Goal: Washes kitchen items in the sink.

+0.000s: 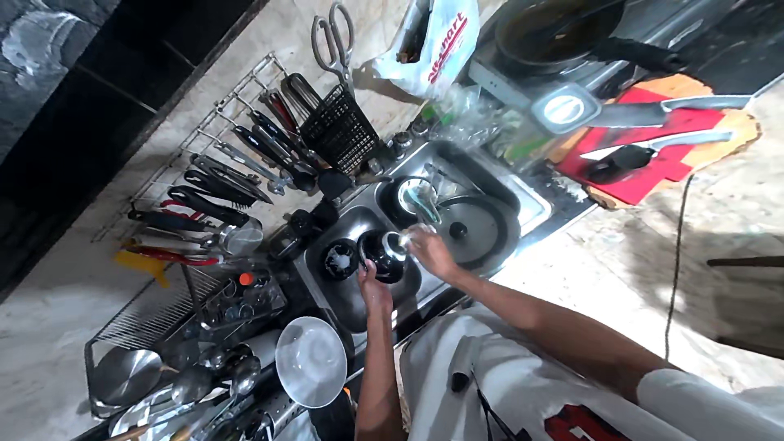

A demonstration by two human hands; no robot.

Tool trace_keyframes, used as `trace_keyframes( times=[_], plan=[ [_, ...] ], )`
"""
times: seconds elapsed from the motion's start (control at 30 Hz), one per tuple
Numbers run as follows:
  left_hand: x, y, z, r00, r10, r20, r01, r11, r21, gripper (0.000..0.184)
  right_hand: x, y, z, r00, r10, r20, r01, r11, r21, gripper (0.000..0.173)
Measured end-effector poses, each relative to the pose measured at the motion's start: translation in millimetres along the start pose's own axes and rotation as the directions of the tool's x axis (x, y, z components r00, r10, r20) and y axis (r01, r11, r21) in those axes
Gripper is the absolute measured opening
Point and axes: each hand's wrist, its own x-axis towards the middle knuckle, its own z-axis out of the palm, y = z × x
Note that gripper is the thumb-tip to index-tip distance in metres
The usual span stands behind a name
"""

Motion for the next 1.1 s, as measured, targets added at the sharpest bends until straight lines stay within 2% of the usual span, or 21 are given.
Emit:
trace_keyframes(
  times=[0.07,0.1,0.13,0.2,0.27,0.33,0.4,0.47,0.5,0.53,0.63,0.67,0.7,0.73,0.8,0.87,0.93,0.97,1.0,1.03,1.1],
  plan=[
    [5,1,5,1.0,-0.014,-0.015,0.013,0.998,-0.061,0.04,-23,2,9,1.0,0.002,0.021,-0.002,1.0,-0.001,0.045],
    [6,0,7,1.0,-0.023,-0.017,0.021,0.997,-0.07,0.039,-37,3,15,0.998,-0.057,0.031,0.058,0.998,-0.012,0.045],
    [7,-1,12,1.0,-0.028,-0.014,0.027,0.998,-0.058,0.038,-47,5,21,0.986,-0.161,0.034,0.162,0.986,-0.041,0.041],
    [3,-3,20,0.999,-0.048,-0.008,0.049,0.997,0.055,0.041,-52,4,29,0.919,-0.394,0.027,0.394,0.908,-0.145,0.033],
    [-2,-6,25,0.998,-0.059,0.008,0.057,0.985,0.16,0.044,-38,-5,28,0.873,-0.486,0.034,0.481,0.847,-0.228,0.033],
    [-4,-12,20,0.997,-0.05,0.053,0.037,0.974,0.225,0.045,-18,-18,24,0.915,-0.397,0.072,0.401,0.871,-0.284,0.037],
    [-6,-17,14,0.993,-0.045,0.106,0.01,0.952,0.307,0.043,6,-37,13,0.98,-0.151,0.132,0.184,0.939,-0.291,0.042],
    [-12,-20,11,0.988,-0.041,0.146,-0.016,0.93,0.367,0.042,28,-42,6,0.986,0.051,0.159,-0.006,0.963,-0.269,0.041],
    [-13,-19,10,0.989,-0.032,0.147,-0.026,0.926,0.376,0.042,30,-38,6,0.985,0.063,0.16,-0.017,0.962,-0.272,0.042],
    [-12,-17,9,0.99,-0.032,0.14,-0.023,0.928,0.372,0.043,24,-33,7,0.982,0.023,0.186,0.031,0.958,-0.286,0.045],
    [-3,-19,6,0.992,-0.048,0.117,0.005,0.94,0.342,0.04,-16,-16,15,0.934,-0.252,0.252,0.32,0.904,-0.284,0.046],
    [-2,-19,5,0.991,-0.045,0.124,0.0,0.94,0.341,0.038,-23,-13,16,0.921,-0.3,0.25,0.363,0.893,-0.265,0.045],
    [-2,-19,4,0.988,-0.04,0.146,-0.013,0.938,0.345,0.038,-22,-13,14,0.923,-0.297,0.245,0.355,0.903,-0.242,0.043],
    [-5,-20,4,0.985,-0.037,0.169,-0.027,0.933,0.359,0.039,-14,-16,9,0.939,-0.232,0.255,0.288,0.934,-0.211,0.042],
    [-16,-19,2,0.975,-0.043,0.22,-0.062,0.891,0.449,0.046,11,-19,3,0.967,0.013,0.253,0.015,0.994,-0.108,0.045],
    [-25,-14,4,0.953,-0.025,0.302,-0.185,0.741,0.645,0.05,35,-11,0,0.919,0.279,0.28,-0.318,0.942,0.106,0.054],
    [-24,-17,2,0.883,0.054,0.466,-0.438,0.455,0.776,0.043,45,-2,-7,0.831,0.414,0.372,-0.535,0.778,0.329,0.077],
    [-20,-21,-2,0.818,0.083,0.569,-0.565,0.306,0.767,0.038,46,4,-13,0.796,0.424,0.432,-0.586,0.719,0.373,0.086],
    [-16,-24,-6,0.741,0.101,0.664,-0.671,0.154,0.726,0.031,46,7,-19,0.778,0.419,0.468,-0.605,0.702,0.376,0.087],
    [-10,-27,-11,0.673,0.096,0.734,-0.737,0.004,0.676,0.025,43,9,-24,0.776,0.409,0.48,-0.598,0.718,0.356,0.079],
    [0,-31,-21,0.604,0.051,0.795,-0.775,-0.196,0.601,0.023,39,15,-27,0.787,0.435,0.437,-0.571,0.783,0.248,0.054]
  ],
)
